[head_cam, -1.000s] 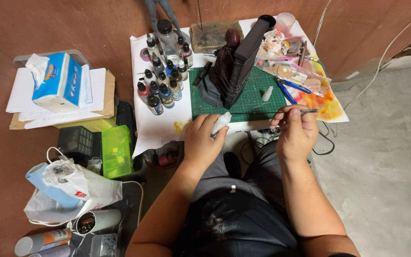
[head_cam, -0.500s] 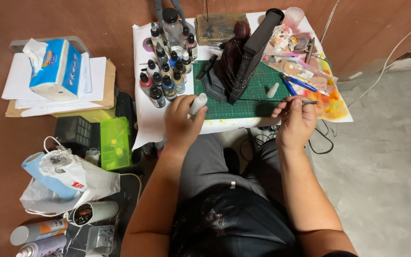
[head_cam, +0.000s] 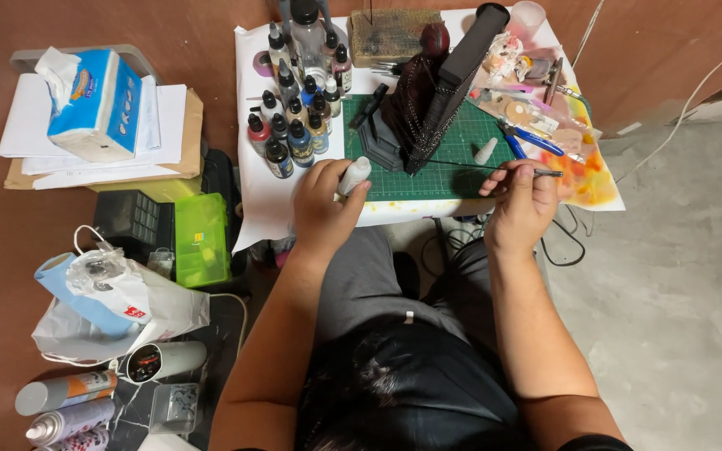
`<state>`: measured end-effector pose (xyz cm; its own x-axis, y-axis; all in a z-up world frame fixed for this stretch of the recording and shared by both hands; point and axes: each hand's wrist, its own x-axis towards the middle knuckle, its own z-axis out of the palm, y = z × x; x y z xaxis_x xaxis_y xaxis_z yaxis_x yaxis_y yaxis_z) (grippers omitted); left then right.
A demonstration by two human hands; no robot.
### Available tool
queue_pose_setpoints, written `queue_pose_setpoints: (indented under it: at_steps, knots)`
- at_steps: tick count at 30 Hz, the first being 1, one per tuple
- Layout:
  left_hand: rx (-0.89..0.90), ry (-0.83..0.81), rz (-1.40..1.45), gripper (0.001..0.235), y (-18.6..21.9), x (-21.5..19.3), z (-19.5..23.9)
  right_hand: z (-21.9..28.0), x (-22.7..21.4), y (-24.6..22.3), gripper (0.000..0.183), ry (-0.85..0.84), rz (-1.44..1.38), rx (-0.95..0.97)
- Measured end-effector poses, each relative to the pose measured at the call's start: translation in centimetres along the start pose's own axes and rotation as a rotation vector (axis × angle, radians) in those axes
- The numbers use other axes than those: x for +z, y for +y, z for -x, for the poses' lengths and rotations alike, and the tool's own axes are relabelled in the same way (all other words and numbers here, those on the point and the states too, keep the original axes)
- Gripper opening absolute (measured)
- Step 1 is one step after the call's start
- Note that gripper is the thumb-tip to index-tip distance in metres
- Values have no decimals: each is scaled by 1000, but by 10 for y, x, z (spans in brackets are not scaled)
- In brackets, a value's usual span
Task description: Painting a small figurine component using an airbrush tool at a workstation.
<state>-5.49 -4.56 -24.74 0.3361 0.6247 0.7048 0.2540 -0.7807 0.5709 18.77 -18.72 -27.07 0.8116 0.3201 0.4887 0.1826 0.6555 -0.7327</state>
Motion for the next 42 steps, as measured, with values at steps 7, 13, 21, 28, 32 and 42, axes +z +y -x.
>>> queue_pose_setpoints:
  at_steps: [7, 13, 21, 28, 32, 42]
  knots:
    - [5, 3, -1, 31, 1, -1, -1, -2, -3, 6, 19, -14, 4, -18]
    - [-27, -7, 23, 30, 4, -3, 0, 2, -2, -1, 21, -35, 51, -67]
    - [-19, -19, 9, 30, 3, -3, -2, 0, -4, 2, 21, -43, 51, -72]
    - [-22, -33, 14, 30, 4, -4, -1, 1, 0, -6, 21, -19, 59, -71]
    - [-9, -25, 13, 30, 3, -3, 0, 0, -1, -3, 21, -18, 52, -74]
    - [-11, -36, 13, 29, 2, -3, 0, 2, -5, 5, 20, -25, 34, -87]
